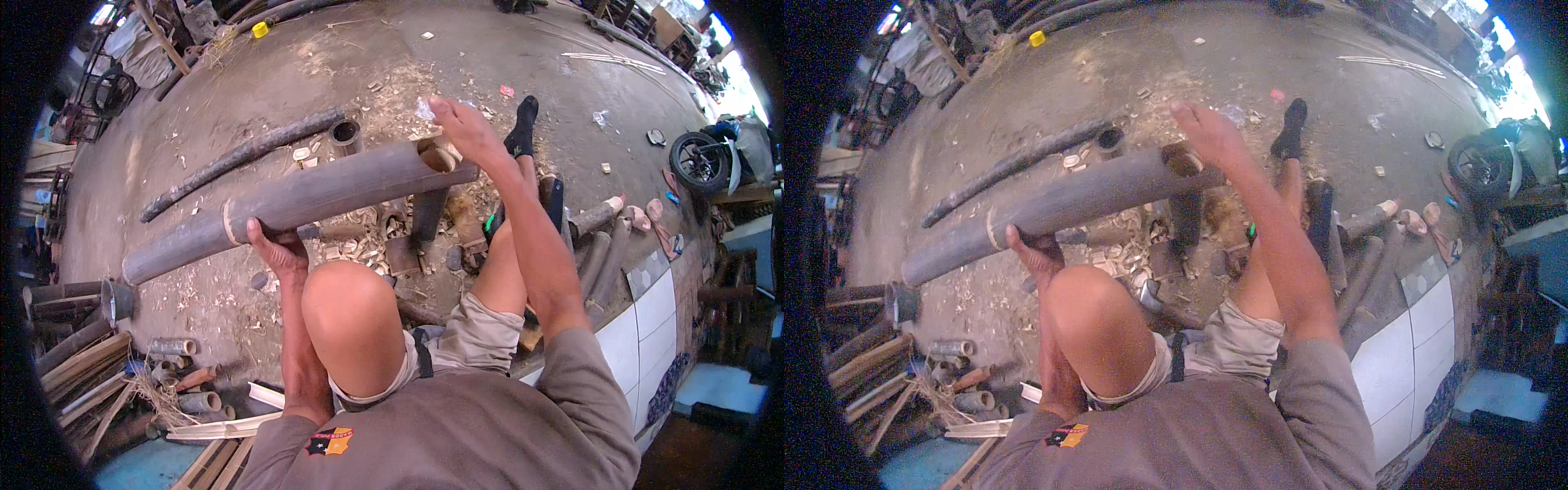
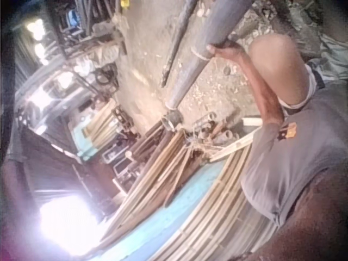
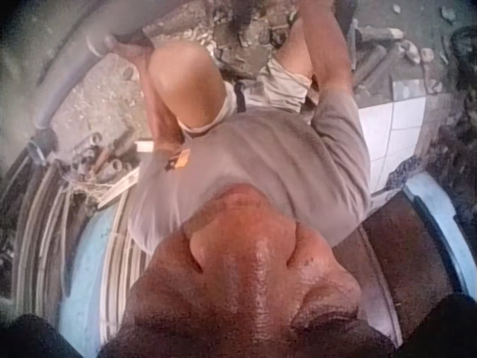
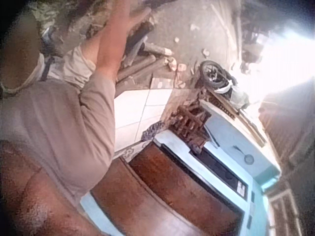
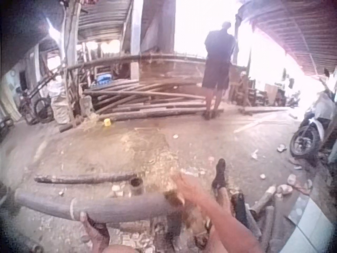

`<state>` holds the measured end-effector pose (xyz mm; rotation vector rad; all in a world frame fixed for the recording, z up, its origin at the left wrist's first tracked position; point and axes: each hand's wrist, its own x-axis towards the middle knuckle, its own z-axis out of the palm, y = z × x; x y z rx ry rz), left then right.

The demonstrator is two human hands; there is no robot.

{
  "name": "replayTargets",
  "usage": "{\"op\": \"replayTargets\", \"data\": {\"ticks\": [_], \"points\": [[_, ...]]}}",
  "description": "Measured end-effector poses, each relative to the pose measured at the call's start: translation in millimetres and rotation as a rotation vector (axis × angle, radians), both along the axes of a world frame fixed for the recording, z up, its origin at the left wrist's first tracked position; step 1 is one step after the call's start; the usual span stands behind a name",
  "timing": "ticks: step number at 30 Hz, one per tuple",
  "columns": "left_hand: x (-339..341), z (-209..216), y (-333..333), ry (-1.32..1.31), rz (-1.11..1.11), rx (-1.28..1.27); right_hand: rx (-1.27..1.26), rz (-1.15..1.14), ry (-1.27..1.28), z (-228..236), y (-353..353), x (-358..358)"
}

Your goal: The person sits on the floor and repeatedly inserts a small bamboo piece into a larger bamboo tube, tapping it with a wooden mallet to seat it. The person adjusts the fit by rotating and reinserting the piece multiple times.

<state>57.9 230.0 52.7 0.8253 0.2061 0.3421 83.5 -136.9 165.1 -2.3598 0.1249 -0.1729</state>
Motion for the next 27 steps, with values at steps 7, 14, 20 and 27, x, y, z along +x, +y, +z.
{"op": "replayTargets", "data": {"ticks": [7,14,20,27], "points": [[-10.7,-2.2,17.8,0.006,-0.035,-0.085,0.475,-0.095,-0.224,-57.4,1.8,-48.0],[-25.0,33.7,9.2,0.155,-0.002,-0.036,0.303,-0.174,-0.156,-10.9,12.9,-77.3],[-36.4,-1.0,22.9,0.268,0.011,-0.084,0.331,-0.071,-0.095,-60.8,9.2,-91.2],[-44.4,40.4,35.7,0.133,-0.075,-0.105,0.008,-0.005,-0.236,20.2,23.0,-113.2]]}}
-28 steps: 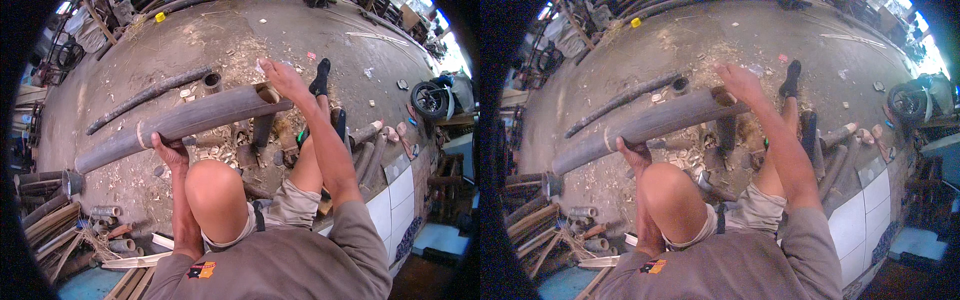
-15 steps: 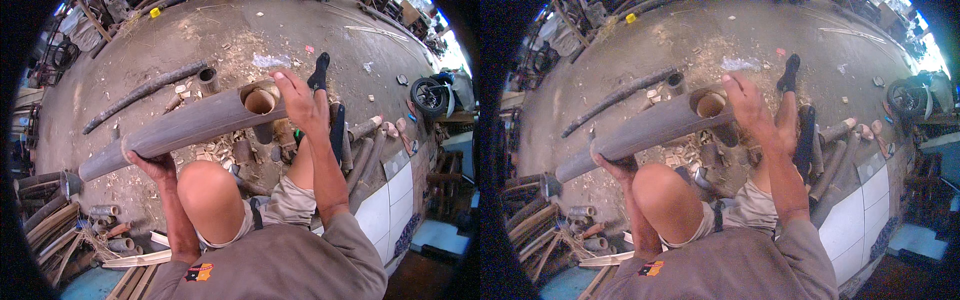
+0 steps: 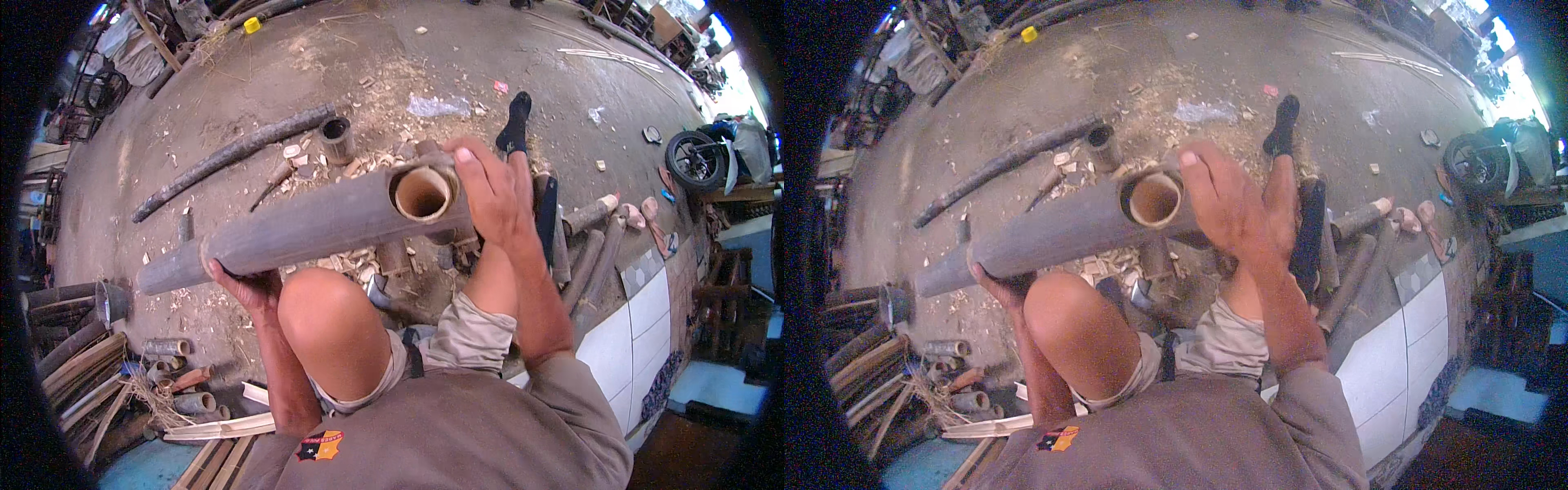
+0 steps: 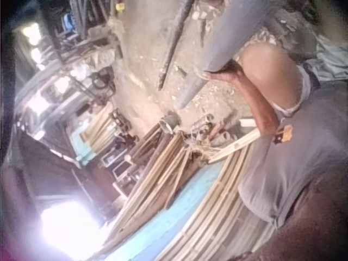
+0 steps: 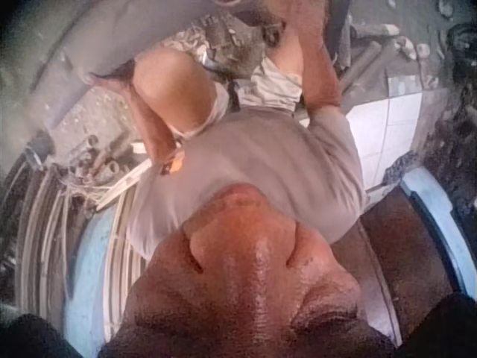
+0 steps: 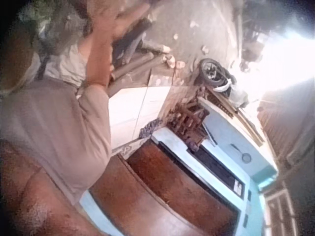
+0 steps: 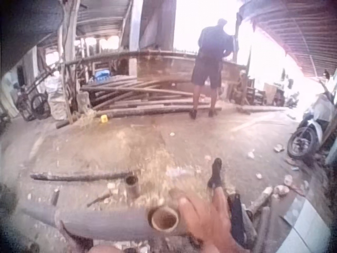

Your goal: The person sits on the floor and repeatedly inserts a small bamboo piece into a larger bamboo tube, tapping it with a wooden mallet to seat it. The person adjusts the fit by rotating and reinserting the piece multiple times.

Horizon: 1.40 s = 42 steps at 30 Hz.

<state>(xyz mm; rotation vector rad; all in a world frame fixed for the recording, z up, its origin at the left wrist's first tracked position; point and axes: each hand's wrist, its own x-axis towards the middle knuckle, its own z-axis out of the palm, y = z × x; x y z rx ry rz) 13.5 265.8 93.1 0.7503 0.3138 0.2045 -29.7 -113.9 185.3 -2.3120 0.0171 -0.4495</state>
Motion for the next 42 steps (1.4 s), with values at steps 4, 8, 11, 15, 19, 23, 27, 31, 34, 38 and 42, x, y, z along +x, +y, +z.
{"op": "replayTargets", "data": {"ticks": [4,8,11,15,19,23,27,31,34,38,42], "points": [[5.8,-58.7,-8.3,0.040,-0.086,-0.013,0.382,-0.071,0.089,-95.1,-28.5,31.9],[3.2,-45.1,-14.5,0.198,-0.012,0.076,0.310,-0.134,0.226,-95.1,-28.5,9.1],[-1.8,-21.9,-13.0,0.080,-0.064,0.088,0.089,-0.165,0.279,-14.3,-14.8,-10.5],[-8.3,-20.5,-23.0,0.104,-0.153,0.053,0.202,-0.119,0.152,-56.5,-31.7,-7.5],[-11.7,-52.7,-14.5,0.133,-0.172,0.031,0.361,-0.100,0.252,-104.5,-30.4,-1.0],[-11.2,-31.6,-6.3,0.143,-0.124,0.121,0.181,-0.134,0.319,-25.5,-10.2,2.4],[-25.6,-9.4,-14.8,0.128,-0.189,0.057,0.155,-0.165,0.341,0.4,-14.6,-18.4],[-8.8,-77.1,1.7,0.150,-0.244,-0.002,0.321,-0.093,0.257,-100.1,-30.3,11.2],[-16.8,-75.4,7.7,0.190,-0.189,-0.002,0.227,-0.118,0.279,-97.6,-27.9,18.7],[-38.9,-37.2,6.0,0.150,-0.170,0.014,0.129,-0.096,0.277,3.9,-7.1,-8.9],[-27.0,-104.2,-1.2,0.198,-0.190,0.004,0.265,-0.059,0.186,-117.9,-37.2,2.3]]}}
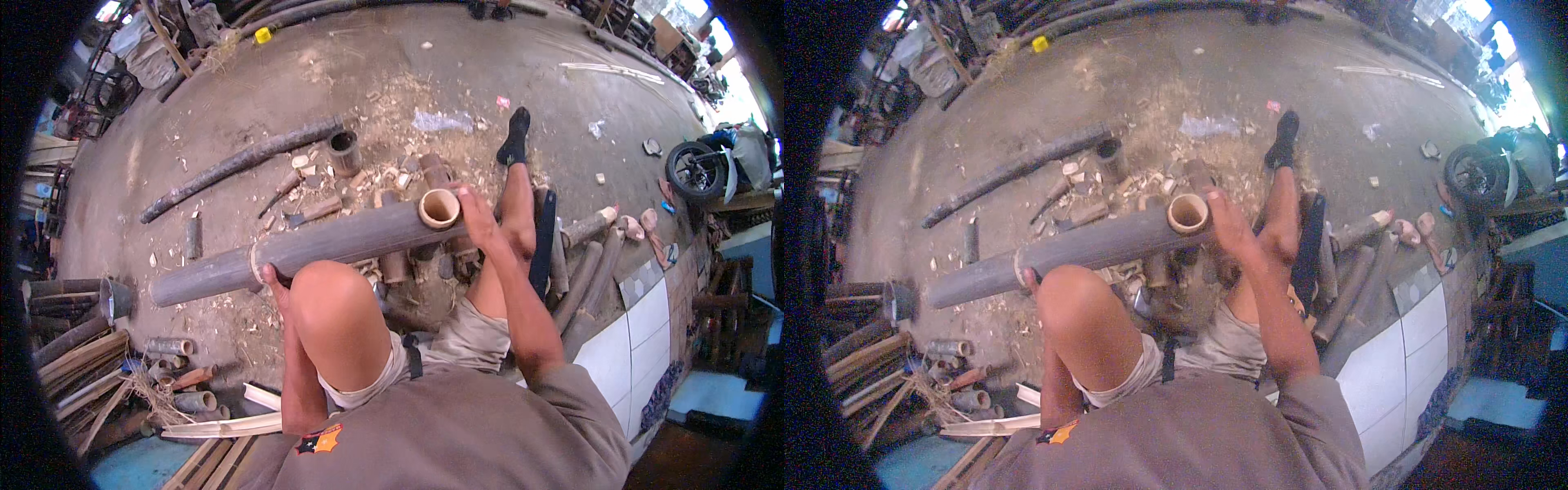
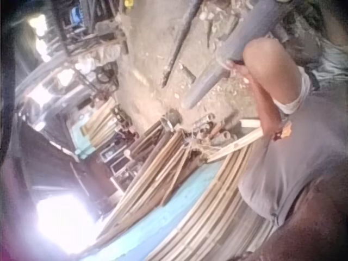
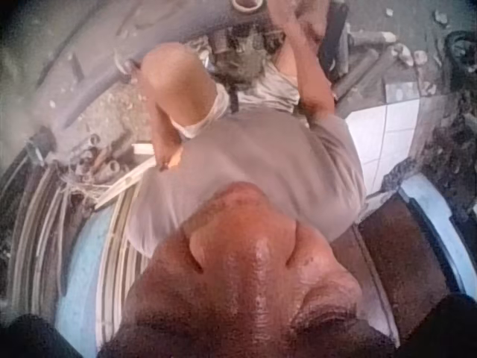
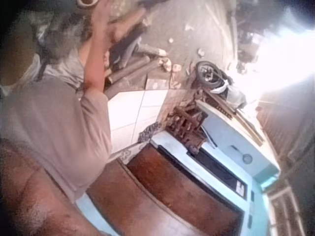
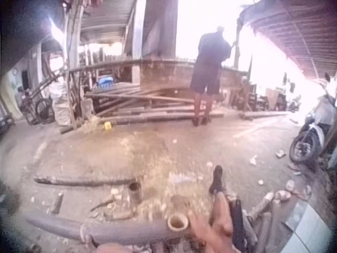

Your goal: The person sits on the floor and repeatedly inserts a small bamboo piece into a larger bamboo tube, tapping it with a wooden mallet to seat it. The person adjusts the fit by rotating and reinserting the piece multiple times.

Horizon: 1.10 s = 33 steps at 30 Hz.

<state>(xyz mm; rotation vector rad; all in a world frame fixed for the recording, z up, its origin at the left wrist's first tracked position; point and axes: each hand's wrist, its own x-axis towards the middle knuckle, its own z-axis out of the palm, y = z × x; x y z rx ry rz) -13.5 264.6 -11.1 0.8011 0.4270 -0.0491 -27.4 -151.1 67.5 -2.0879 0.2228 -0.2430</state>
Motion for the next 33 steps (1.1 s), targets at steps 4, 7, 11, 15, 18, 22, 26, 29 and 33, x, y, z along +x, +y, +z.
{"op": "replayTargets", "data": {"ticks": [4,7,11,15,18,22,26,29,33], "points": [[12.9,23.1,3.5,-0.014,-0.073,0.026,0.035,0.013,0.086,1.3,-5.5,29.5],[-2.4,76.0,-16.5,-0.045,-0.029,0.013,-0.147,-0.039,0.213,107.4,15.4,0.7],[6.6,17.0,3.9,-0.045,-0.058,-0.075,0.158,0.022,0.153,9.0,0.7,1.5],[16.5,13.5,-2.3,-0.027,-0.091,-0.072,-0.060,-0.080,0.109,-33.5,-4.8,14.3],[3.8,51.3,-1.7,-0.047,-0.055,-0.052,-0.068,-0.009,0.097,42.2,1.9,22.9],[2.7,26.9,-5.0,-0.002,-0.145,-0.147,0.075,-0.007,0.048,30.5,-18.7,13.0],[15.4,13.6,4.3,-0.015,-0.101,-0.108,0.058,-0.043,0.093,-13.2,-7.7,28.7],[12.9,22.3,2.0,-0.030,-0.067,-0.061,-0.067,-0.029,0.048,-4.2,-16.8,49.1],[-9.0,85.8,-11.6,-0.057,0.001,-0.007,0.057,0.003,0.168,86.2,15.3,23.5]]}}
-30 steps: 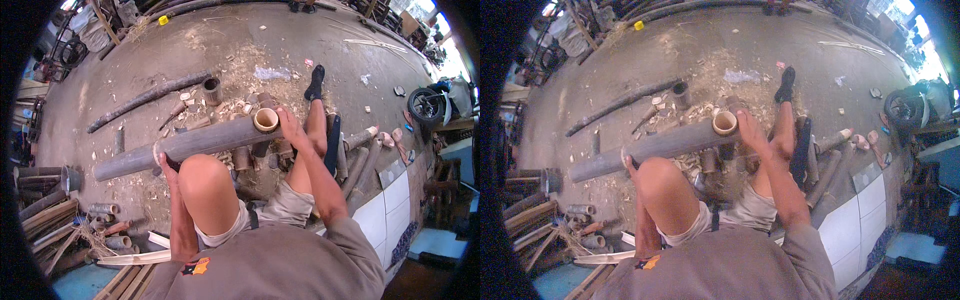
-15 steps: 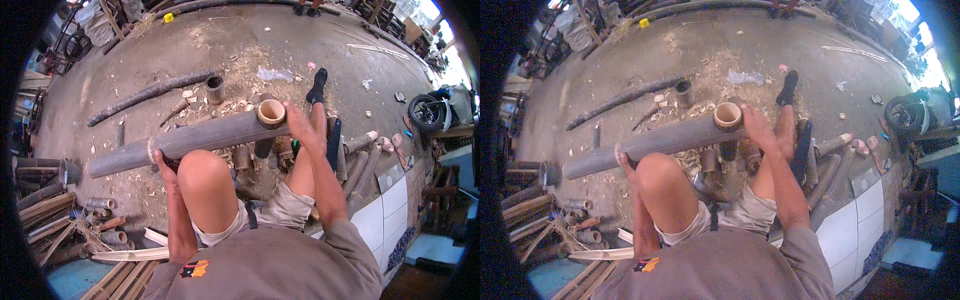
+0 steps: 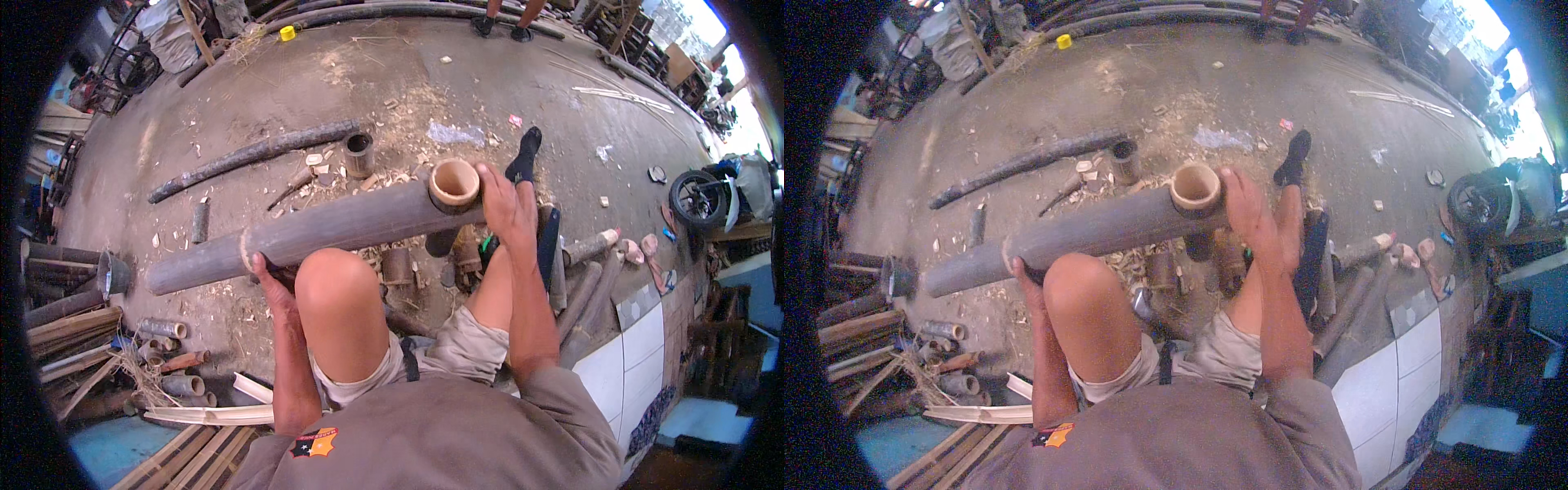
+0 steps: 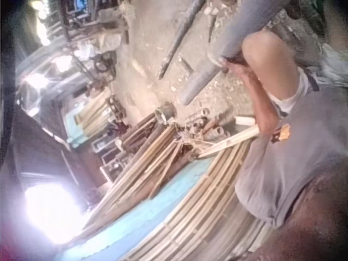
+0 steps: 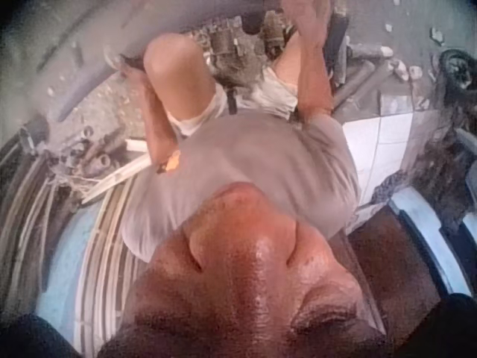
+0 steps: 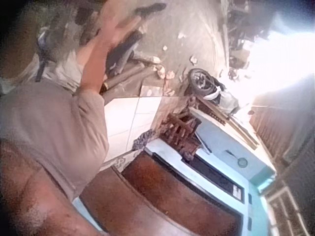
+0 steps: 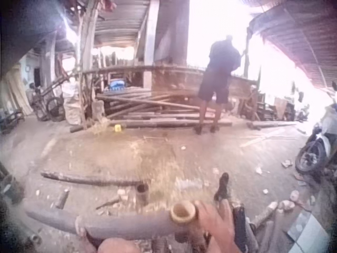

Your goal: The person sits on the floor and repeatedly inserts a small bamboo piece into a larger bamboo tube, tapping it with a wooden mallet to seat it. The person adjusts the fit by rotating and reinserting the piece multiple times.

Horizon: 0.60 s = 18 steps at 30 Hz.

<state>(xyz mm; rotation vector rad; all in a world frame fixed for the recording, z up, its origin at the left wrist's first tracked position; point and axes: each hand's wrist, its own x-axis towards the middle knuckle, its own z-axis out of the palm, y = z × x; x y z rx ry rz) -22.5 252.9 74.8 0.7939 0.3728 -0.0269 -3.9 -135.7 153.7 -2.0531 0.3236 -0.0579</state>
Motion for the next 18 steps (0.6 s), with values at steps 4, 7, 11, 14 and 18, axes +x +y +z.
{"op": "replayTargets", "data": {"ticks": [4,7,11,14,18], "points": [[22.6,-38.0,-13.8,0.096,-0.128,-0.106,-0.079,-0.038,-0.119,-111.8,-44.6,32.6],[23.1,-26.0,-3.6,0.152,-0.125,-0.090,-0.146,-0.085,-0.137,-114.7,-27.5,19.9],[-12.6,-16.7,24.7,0.009,0.022,-0.080,0.020,0.084,-0.012,-27.5,-5.8,14.0],[-2.6,-54.4,1.9,0.103,-0.106,-0.106,0.036,-0.040,-0.060,-99.6,-29.8,18.3],[9.6,-58.7,-11.6,0.137,-0.138,-0.131,0.076,-0.064,-0.015,-136.3,-46.1,26.0]]}}
